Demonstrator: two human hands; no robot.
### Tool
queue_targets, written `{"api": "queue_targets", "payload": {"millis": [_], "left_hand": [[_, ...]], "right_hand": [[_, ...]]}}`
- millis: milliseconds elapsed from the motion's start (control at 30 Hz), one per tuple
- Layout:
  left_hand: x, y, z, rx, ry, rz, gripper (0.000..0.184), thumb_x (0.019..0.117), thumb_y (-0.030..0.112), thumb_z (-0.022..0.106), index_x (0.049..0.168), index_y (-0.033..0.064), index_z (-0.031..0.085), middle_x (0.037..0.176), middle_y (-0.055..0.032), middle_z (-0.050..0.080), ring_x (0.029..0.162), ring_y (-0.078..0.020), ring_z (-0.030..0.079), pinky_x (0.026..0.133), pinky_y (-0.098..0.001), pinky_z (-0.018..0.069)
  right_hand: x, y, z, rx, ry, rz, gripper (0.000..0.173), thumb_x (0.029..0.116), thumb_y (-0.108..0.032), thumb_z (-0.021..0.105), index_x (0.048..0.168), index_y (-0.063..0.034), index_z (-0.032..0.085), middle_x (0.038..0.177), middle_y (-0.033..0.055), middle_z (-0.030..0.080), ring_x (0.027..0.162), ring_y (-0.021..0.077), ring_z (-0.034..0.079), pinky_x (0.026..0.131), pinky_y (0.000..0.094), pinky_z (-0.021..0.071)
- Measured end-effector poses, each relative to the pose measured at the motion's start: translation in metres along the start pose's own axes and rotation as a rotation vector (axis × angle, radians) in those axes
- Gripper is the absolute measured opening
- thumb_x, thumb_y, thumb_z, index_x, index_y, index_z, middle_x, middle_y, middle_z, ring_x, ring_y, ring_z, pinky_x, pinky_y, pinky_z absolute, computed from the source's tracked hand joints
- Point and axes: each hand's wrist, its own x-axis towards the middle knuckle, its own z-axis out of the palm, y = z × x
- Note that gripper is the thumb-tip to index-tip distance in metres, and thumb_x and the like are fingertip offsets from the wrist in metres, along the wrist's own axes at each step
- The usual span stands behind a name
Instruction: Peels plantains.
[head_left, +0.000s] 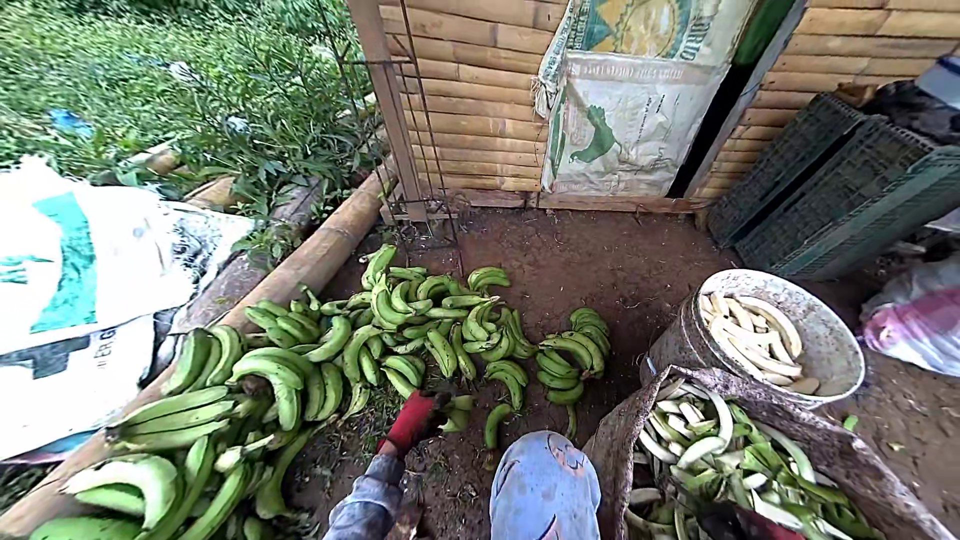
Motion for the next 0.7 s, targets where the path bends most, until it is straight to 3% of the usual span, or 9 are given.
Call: {"api": "queue_targets", "payload": {"millis": [100, 233, 300, 367, 433, 500, 567, 600, 700], "left_hand": [[-0.073, 0.056, 0.003, -0.149, -0.089, 0.201, 0.031, 0.1038, 0.031, 0.058, 0.113, 0.002, 0.066, 0.068, -0.0068, 0.066, 0.049, -0.0137, 0.059, 0.045, -0.0297, 0.0505], [-0.18, 0.153, 0.02, -0.174, -0.198, 0.584, 0.021, 0.1026, 0.024, 0.06, 0.108, 0.0054, 0.069, 0.065, -0.0013, 0.064, 0.042, -0.0096, 0.054, 0.037, -0.025, 0.0472], [-0.229, 0.195, 0.041, -0.165, -0.231, 0.788, 0.017, 0.0997, 0.021, 0.064, 0.106, 0.0062, 0.069, 0.07, 0.0005, 0.065, 0.046, -0.0073, 0.056, 0.041, -0.0227, 0.0489], [-0.267, 0.224, 0.066, -0.088, -0.258, 1.046, 0.021, 0.0963, 0.019, 0.066, 0.115, 0.0085, 0.069, 0.088, 0.003, 0.071, 0.066, -0.002, 0.064, 0.06, -0.0194, 0.0554], [-0.293, 0.24, 0.093, -0.048, -0.292, 1.262, 0.036, 0.0942, 0.017, 0.068, 0.129, 0.009, 0.064, 0.105, 0.001, 0.073, 0.087, -0.0023, 0.068, 0.081, -0.0227, 0.0573], [-0.308, 0.237, 0.128, -0.265, -0.339, 1.352, 0.054, 0.092, 0.014, 0.068, 0.142, 0.0058, 0.052, 0.103, -0.0012, 0.071, 0.085, -0.0066, 0.069, 0.079, -0.026, 0.0604], [-0.312, 0.211, 0.176, -0.62, -0.243, 1.223, 0.069, 0.0897, 0.011, 0.066, 0.15, 0.0001, 0.036, 0.105, -0.0099, 0.067, 0.085, -0.0157, 0.07, 0.077, -0.0345, 0.0623], [-0.312, 0.189, 0.203, -0.723, -0.239, 1.062, 0.074, 0.0921, 0.012, 0.064, 0.154, 0.0, 0.026, 0.117, -0.0161, 0.062, 0.092, -0.02, 0.069, 0.08, -0.0374, 0.0611], [-0.326, 0.144, 0.269, -0.845, -0.696, 0.382, 0.058, 0.1105, 0.038, 0.033, 0.159, 0.0112, 0.017, 0.152, -0.022, 0.04, 0.125, -0.0361, 0.056, 0.095, -0.0527, 0.0532]], "right_hand": [[-0.015, -0.037, -0.021, 0.071, 0.176, -0.14, 0.041, 0.091, -0.043, 0.071, 0.12, -0.0138, 0.073, 0.107, 0.0143, 0.074, 0.097, 0.0342, 0.072, 0.086, 0.062, 0.0544], [-0.018, -0.107, -0.034, 0.26, 0.583, -0.455, 0.083, 0.0663, -0.056, 0.086, 0.136, -0.0163, 0.066, 0.118, 0.0128, 0.068, 0.091, 0.0254, 0.068, 0.073, 0.0493, 0.0586], [-0.021, -0.142, -0.049, 0.296, 0.721, -0.588, 0.096, 0.0644, -0.062, 0.084, 0.144, -0.015, 0.059, 0.131, 0.0157, 0.063, 0.101, 0.0258, 0.068, 0.076, 0.047, 0.0596], [-0.029, -0.165, -0.072, 0.251, 0.856, -0.629, 0.091, 0.067, -0.053, 0.086, 0.144, -0.0116, 0.059, 0.137, 0.0195, 0.061, 0.109, 0.0315, 0.069, 0.079, 0.0492, 0.0603], [-0.034, -0.162, -0.09, 0.194, 1.086, -0.574, 0.067, 0.0662, -0.039, 0.086, 0.122, -0.0061, 0.072, 0.118, 0.0219, 0.071, 0.093, 0.036, 0.073, 0.068, 0.0524, 0.0592], [-0.04, -0.132, -0.102, 0.268, 1.246, -0.49, 0.052, 0.069, -0.035, 0.085, 0.11, -0.0043, 0.075, 0.105, 0.018, 0.074, 0.084, 0.0308, 0.073, 0.067, 0.0499, 0.0588], [-0.049, -0.093, -0.106, 0.558, 1.295, -0.369, 0.049, 0.0754, -0.034, 0.084, 0.11, -0.0011, 0.074, 0.097, 0.0097, 0.074, 0.084, 0.0161, 0.07, 0.077, 0.0377, 0.0583], [-0.055, -0.077, -0.105, 0.753, 1.274, -0.304, 0.048, 0.0765, -0.031, 0.085, 0.111, -0.0003, 0.071, 0.094, 0.0045, 0.073, 0.083, 0.0075, 0.069, 0.078, 0.029, 0.0583], [-0.073, -0.047, -0.089, 1.257, 1.15, -0.185, 0.034, 0.0835, -0.014, 0.08, 0.111, 0.0005, 0.066, 0.079, -0.0019, 0.068, 0.062, 0.0002, 0.061, 0.058, 0.0185, 0.0533]]}}
